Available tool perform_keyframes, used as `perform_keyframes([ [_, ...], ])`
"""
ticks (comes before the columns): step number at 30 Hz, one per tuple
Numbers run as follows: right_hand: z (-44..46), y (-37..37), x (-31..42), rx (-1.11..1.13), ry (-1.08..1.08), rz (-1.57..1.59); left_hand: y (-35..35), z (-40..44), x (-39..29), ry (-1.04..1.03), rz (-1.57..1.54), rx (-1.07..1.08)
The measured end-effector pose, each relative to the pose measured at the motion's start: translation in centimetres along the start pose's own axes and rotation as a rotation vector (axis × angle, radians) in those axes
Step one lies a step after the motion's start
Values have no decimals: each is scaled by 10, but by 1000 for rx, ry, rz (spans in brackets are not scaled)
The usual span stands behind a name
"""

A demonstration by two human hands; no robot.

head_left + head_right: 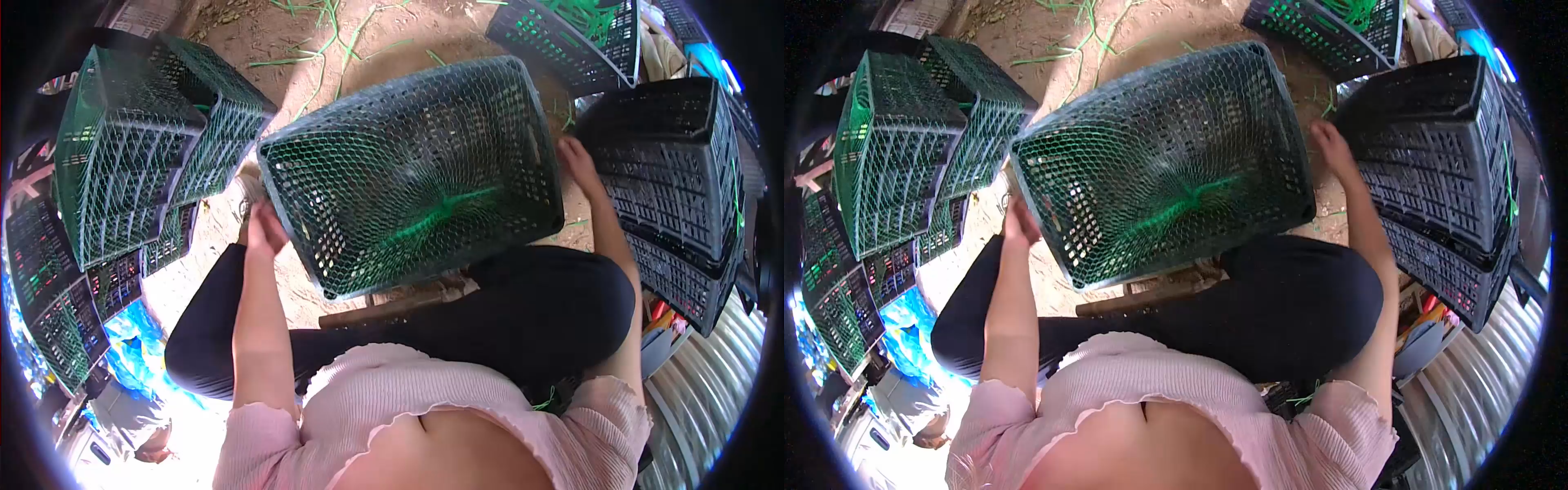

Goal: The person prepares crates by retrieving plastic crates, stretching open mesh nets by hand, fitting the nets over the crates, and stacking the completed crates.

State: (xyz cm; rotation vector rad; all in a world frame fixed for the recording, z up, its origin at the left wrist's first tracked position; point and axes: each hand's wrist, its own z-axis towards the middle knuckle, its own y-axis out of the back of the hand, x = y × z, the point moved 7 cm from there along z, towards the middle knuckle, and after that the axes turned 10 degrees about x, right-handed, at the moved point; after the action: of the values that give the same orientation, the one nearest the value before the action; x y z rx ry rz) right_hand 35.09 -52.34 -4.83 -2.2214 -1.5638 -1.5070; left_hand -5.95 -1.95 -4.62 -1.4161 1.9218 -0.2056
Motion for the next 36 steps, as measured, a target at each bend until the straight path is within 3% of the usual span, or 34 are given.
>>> perform_keyframes([
  [1,14,12,37,13,77,-10,-52,-6,-17,18,133,-74],
  [4,53,6,121,15,173,218,-57,33,-22,150,409,-127],
  [6,82,-15,114,106,225,159,-55,48,-14,179,515,-106],
  [11,116,-51,58,93,137,28,-24,33,22,156,611,-122],
  [17,46,-32,43,119,118,537,29,24,9,20,437,-376],
  [18,21,-29,55,148,150,651,24,12,5,6,384,-364],
  [19,-4,-30,68,185,175,717,-15,-16,-4,8,340,-218],
  [20,-31,-32,82,209,178,720,-2,-27,11,124,440,-219],
  [21,-55,-42,112,206,135,633,-50,-51,19,237,501,-9],
  [22,-79,-51,143,205,92,545,-20,-33,53,149,560,53],
  [23,-103,-60,173,208,50,459,-75,-58,38,249,433,94],
  [25,-105,-57,125,178,-22,317,-50,-46,44,277,513,135],
  [28,-99,-14,160,170,259,380,-98,-91,8,141,463,219],
  [29,-101,10,184,115,306,301,-131,-126,-13,12,392,184],
  [31,-112,57,265,-17,446,287,-180,-186,-58,-173,318,124],
  [32,-115,82,301,-114,475,305,-169,-191,-69,-196,371,111],
  [33,-138,99,376,-308,872,-168,-189,-221,-88,-231,305,91],
  [34,-156,105,413,-132,788,497,-208,-239,-108,-389,180,150],
  [36,-202,111,495,-215,1218,399,-242,-285,-142,-473,70,115],
])
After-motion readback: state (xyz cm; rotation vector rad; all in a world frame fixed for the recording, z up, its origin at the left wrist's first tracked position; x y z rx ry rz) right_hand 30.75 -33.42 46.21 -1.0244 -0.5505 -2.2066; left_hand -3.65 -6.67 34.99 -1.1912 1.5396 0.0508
